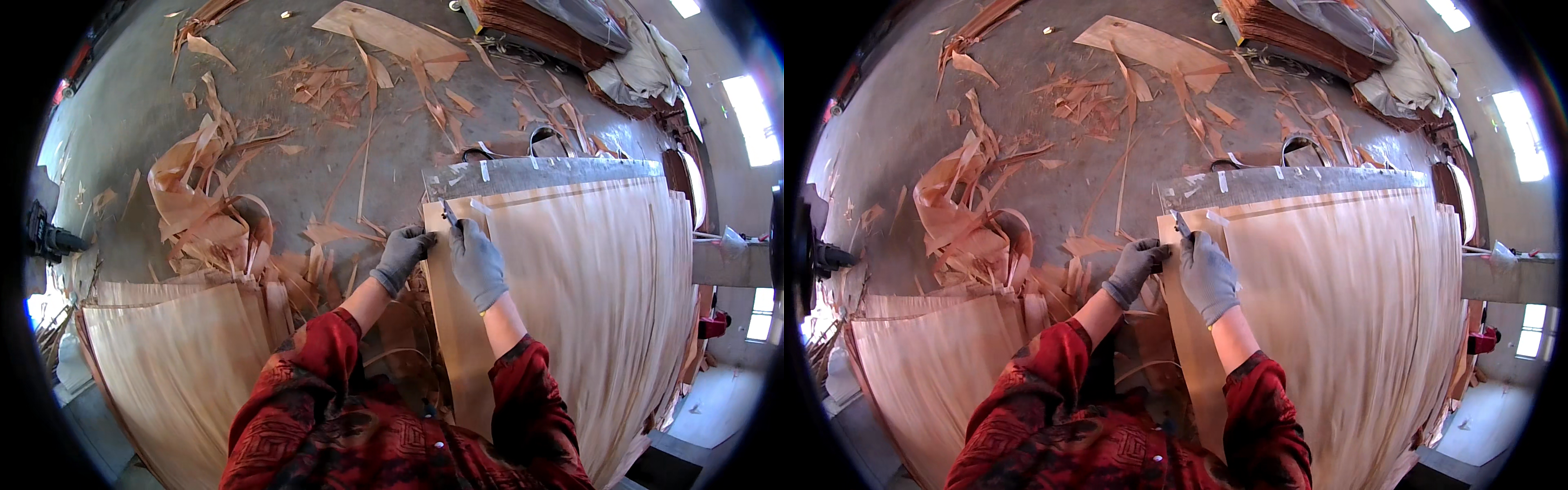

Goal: The person applies thin wood veneer strips to a large curved wooden surface using a utility knife and adhesive. They smooth the veneer, trim excess edges, and secure the strips with small white clips. The process involves lifting and repositioning veneer sheets to ensure proper alignment and adhesion.

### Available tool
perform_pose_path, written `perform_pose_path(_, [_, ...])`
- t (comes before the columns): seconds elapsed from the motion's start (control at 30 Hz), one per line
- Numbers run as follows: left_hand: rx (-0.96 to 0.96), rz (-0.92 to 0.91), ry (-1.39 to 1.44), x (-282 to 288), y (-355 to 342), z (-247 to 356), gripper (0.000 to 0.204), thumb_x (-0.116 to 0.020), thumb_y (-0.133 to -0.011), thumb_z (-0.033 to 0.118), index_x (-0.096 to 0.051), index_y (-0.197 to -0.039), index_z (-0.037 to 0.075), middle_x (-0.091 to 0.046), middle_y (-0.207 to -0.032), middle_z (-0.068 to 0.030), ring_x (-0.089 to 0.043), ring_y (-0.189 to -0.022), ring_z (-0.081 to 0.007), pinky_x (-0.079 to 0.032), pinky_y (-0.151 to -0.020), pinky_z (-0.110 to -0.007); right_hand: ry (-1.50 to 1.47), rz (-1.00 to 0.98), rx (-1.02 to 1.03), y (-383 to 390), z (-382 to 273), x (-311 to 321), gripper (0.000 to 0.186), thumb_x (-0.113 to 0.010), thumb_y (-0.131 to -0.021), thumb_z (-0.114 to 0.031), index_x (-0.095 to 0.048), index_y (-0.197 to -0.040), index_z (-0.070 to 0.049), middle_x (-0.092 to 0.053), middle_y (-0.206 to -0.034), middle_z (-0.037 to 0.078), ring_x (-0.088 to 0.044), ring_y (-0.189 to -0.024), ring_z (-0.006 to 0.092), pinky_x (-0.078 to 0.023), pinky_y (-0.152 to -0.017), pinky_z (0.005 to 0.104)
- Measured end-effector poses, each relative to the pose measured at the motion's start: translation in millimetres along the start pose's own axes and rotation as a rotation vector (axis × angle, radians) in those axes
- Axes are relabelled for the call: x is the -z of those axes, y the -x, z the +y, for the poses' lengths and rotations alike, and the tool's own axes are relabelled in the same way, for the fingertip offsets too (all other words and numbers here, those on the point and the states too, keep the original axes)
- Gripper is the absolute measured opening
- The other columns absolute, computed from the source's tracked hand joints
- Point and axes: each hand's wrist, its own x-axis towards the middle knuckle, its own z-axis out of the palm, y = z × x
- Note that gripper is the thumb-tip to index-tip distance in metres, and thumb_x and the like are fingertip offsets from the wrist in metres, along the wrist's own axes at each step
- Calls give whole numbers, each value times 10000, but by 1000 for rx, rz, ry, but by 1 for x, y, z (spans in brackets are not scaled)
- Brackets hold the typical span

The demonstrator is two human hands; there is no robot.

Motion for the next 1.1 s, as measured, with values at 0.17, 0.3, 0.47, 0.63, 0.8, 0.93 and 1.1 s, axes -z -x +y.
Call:
perform_pose_path(0.17, [72,-32,145,2,2,4,125,-654,-793,85,-663,-904,27,-625,-766,-9,-565,-633,-97,-453,-578,-223,-59,-39,-22,-6,6,-7,225,-528,-856,-235,-466,-902,-23,-603,-794,222,-607,-758,386,-475,-638,475])
perform_pose_path(0.3, [58,-8,154,4,-3,1,136,-650,-782,60,-658,-914,29,-631,-775,-13,-582,-646,-108,-471,-599,-232,180,-31,66,-11,3,-12,222,-531,-835,-205,-445,-936,-26,-623,-771,204,-628,-747,363,-503,-629,449])
perform_pose_path(0.47, [136,-39,195,8,-7,-2,173,-626,-800,41,-633,-971,17,-653,-856,-45,-630,-747,-143,-523,-686,-270,324,-133,61,-18,-5,-9,182,-509,-827,-156,-438,-949,-41,-646,-754,175,-652,-726,346,-523,-610,434])
perform_pose_path(0.63, [132,-53,174,6,-10,-4,161,-622,-800,24,-636,-961,19,-653,-858,-43,-632,-732,-153,-525,-677,-270,364,-187,10,-14,-19,-3,177,-489,-832,-128,-432,-960,-19,-643,-731,197,-656,-703,347,-528,-593,426])
perform_pose_path(0.8, [113,17,125,5,-13,-8,142,-637,-785,21,-648,-927,19,-653,-831,-42,-621,-704,-150,-521,-657,-270,330,-226,-37,-10,-18,-13,209,-481,-828,-110,-416,-976,22,-639,-716,222,-657,-674,344,-528,-565,421])
perform_pose_path(0.93, [143,120,71,-1,-8,5,133,-649,-772,20,-659,-905,19,-652,-798,-47,-610,-663,-149,-519,-635,-277,305,-279,-104,1,-19,-13,200,-440,-852,-154,-398,-957,11,-618,-697,249,-633,-688,403,-501,-645,486])
perform_pose_path(1.1, [86,21,94,5,-16,-1,153,-649,-769,29,-653,-909,-32,-660,-814,-91,-636,-689,-195,-535,-644,-307,414,-295,-89,22,-16,-9,189,-447,-836,-96,-417,-961,43,-630,-679,229,-654,-661,359,-516,-561,449])
